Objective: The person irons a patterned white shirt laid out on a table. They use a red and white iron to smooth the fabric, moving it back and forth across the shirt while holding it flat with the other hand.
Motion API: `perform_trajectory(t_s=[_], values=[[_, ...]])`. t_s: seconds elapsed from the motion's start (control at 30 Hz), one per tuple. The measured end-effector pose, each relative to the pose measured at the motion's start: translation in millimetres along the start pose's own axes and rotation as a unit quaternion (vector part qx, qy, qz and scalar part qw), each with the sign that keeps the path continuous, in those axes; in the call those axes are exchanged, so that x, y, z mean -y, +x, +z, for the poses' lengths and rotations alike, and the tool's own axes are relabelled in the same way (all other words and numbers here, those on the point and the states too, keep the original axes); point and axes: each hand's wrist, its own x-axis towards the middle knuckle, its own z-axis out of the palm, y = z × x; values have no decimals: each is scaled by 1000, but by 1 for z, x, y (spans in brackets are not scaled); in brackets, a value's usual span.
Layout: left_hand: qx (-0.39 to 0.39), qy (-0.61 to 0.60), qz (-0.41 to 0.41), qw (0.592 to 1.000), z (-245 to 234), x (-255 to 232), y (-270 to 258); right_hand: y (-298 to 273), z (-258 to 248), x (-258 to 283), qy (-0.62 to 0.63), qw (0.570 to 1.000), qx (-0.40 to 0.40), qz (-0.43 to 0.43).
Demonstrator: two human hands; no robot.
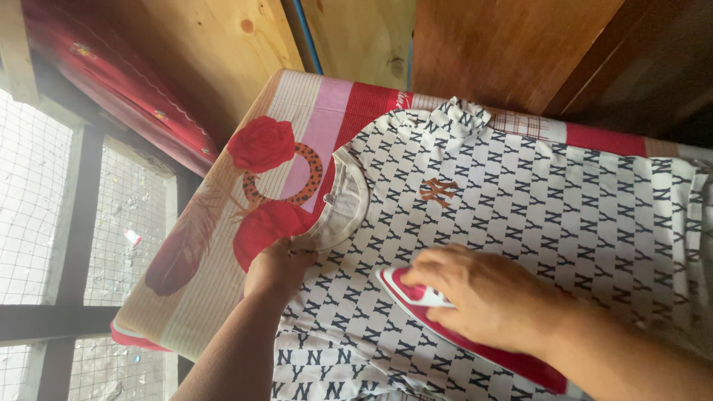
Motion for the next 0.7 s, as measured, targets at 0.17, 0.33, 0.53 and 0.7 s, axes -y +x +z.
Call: perform_trajectory(t_s=[0.17,0.33,0.53,0.7], values=[[-4,5,-11,1000,-1,-2,-4,-23,12,-12,18,997,-31,-61],[-8,16,-9,1000,-3,-4,-7,1,3,12,10,1000,-11,4],[-13,27,-21,999,-5,-10,-12,34,-1,38,-11,999,-24,21],[-142,109,33,983,8,-42,-42,23,0,34,-16,996,-57,61]])
